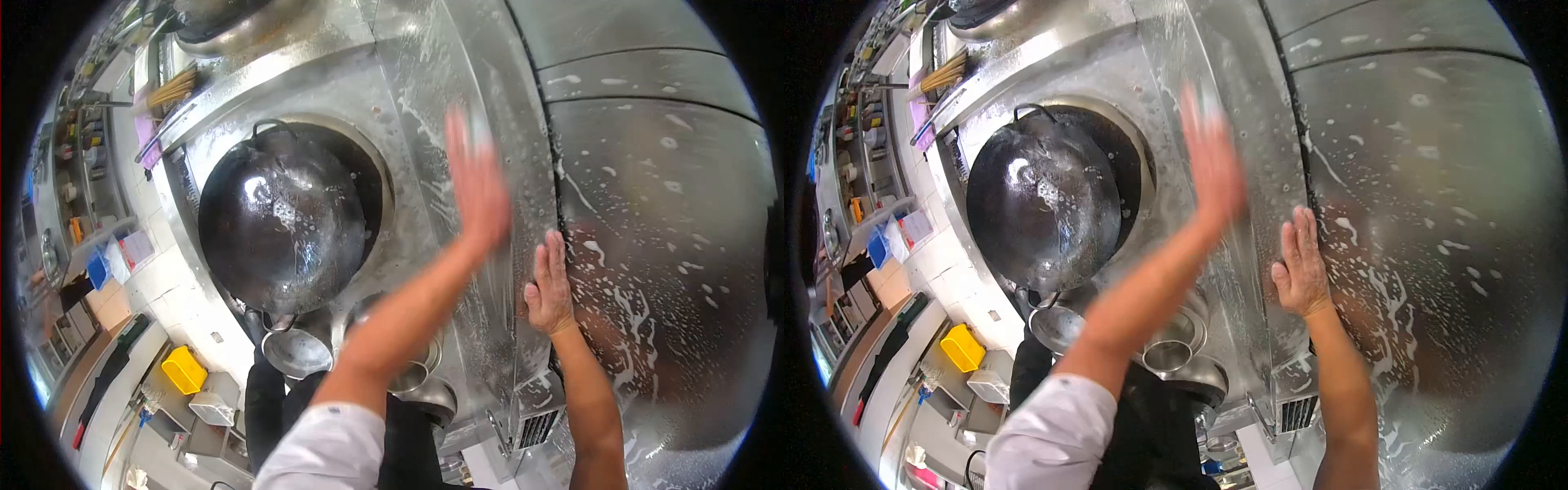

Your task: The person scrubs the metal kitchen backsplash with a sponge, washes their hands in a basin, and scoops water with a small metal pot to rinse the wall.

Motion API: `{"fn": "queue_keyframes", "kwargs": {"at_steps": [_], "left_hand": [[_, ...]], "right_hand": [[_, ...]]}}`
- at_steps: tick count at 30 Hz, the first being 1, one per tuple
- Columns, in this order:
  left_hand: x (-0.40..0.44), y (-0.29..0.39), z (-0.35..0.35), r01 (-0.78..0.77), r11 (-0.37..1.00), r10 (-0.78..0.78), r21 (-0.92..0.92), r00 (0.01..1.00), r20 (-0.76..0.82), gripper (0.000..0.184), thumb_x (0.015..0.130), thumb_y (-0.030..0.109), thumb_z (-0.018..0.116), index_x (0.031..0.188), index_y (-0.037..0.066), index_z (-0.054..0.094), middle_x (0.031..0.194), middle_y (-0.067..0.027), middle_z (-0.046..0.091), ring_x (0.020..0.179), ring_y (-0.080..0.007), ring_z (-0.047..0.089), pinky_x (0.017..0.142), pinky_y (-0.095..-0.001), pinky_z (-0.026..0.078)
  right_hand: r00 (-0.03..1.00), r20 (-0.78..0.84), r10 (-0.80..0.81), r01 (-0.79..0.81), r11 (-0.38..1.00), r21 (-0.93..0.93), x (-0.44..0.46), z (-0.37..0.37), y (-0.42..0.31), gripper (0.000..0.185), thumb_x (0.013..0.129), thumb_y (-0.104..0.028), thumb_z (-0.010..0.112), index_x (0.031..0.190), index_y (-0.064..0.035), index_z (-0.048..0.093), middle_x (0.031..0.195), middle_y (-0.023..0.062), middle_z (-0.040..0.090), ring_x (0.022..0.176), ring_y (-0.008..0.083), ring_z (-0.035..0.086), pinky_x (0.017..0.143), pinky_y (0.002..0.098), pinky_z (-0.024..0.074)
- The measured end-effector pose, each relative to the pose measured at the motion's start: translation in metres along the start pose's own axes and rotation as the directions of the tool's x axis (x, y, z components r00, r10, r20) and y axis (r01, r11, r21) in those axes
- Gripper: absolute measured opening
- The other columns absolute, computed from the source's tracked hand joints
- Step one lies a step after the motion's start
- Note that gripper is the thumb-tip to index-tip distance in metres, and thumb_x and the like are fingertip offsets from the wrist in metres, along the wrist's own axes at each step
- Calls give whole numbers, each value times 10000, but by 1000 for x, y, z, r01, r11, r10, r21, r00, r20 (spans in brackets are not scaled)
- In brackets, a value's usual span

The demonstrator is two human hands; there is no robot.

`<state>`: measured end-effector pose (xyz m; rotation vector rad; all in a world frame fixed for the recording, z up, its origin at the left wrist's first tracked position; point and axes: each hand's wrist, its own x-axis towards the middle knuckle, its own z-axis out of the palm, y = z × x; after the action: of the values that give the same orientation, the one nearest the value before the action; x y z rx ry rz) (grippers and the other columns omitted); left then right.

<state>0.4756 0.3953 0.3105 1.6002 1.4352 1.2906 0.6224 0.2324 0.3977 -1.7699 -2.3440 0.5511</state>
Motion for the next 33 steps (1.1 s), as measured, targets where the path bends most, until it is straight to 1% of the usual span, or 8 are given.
{"fn": "queue_keyframes", "kwargs": {"at_steps": [5,10,11,13,16,20,26,33], "left_hand": [[143,-39,7,287,787,-371,-546,927,-46,455,993,233,398,1369,-21,425,1440,-254,387,1377,-385,326,1193,-441,206],[-208,-38,44,776,600,-756,-195,630,178,555,1057,317,278,1538,41,272,1592,-188,256,1474,-335,219,1215,-424,144],[-247,13,19,926,-22,-948,-378,101,302,543,1052,280,294,1532,26,280,1551,-190,336,1434,-320,302,1190,-419,213],[-335,39,13,880,-292,-899,-376,-118,422,569,1058,396,320,1460,-3,375,1449,-154,463,1317,-278,449,1101,-407,341],[-272,3,26,787,-391,-868,-478,-141,477,489,1041,328,409,1398,-6,423,1368,-164,519,1243,-281,518,1026,-416,410],[4,-113,77,351,929,-329,122,929,-168,483,1030,290,412,1403,-14,445,1391,-188,509,1304,-298,452,1131,-433,315],[159,-192,73,477,496,-641,-725,765,65,437,1038,317,379,1242,-33,542,1139,-181,614,1013,-291,583,903,-429,469],[-298,-179,84,926,-244,-855,-289,-65,515,565,1057,379,318,1368,-63,484,1244,-191,626,1129,-312,604,965,-439,467]], "right_hand": [[1000,-5,-11,11,1000,4,5,3,4,611,1042,-342,339,1556,-34,219,1614,231,158,1474,463,160,1199,528,174],[999,0,-42,42,999,-7,16,2,5,610,1047,-349,321,1560,-38,209,1616,232,150,1475,468,151,1197,536,162],[999,-3,-33,33,999,-3,14,1,3,612,1047,-352,320,1561,-39,206,1618,230,147,1477,465,146,1197,535,158],[999,-1,-52,52,998,-19,14,1,3,619,1047,-361,319,1563,-40,201,1619,232,137,1480,463,141,1198,535,153],[1000,13,-16,16,1000,-2,11,-2,0,621,1046,-365,318,1563,-42,200,1618,237,135,1477,472,141,1199,536,150],[1000,19,-24,24,1000,-9,9,0,3,622,1046,-360,315,1560,-30,202,1614,247,141,1475,479,140,1197,536,152],[999,31,-35,36,999,-35,12,0,6,634,1045,-371,314,1553,-9,206,1610,258,143,1478,473,139,1190,560,147],[998,5,-64,64,997,-40,18,1,8,629,1045,-361,297,1551,2,210,1614,251,142,1486,453,136,1195,544,120]]}}
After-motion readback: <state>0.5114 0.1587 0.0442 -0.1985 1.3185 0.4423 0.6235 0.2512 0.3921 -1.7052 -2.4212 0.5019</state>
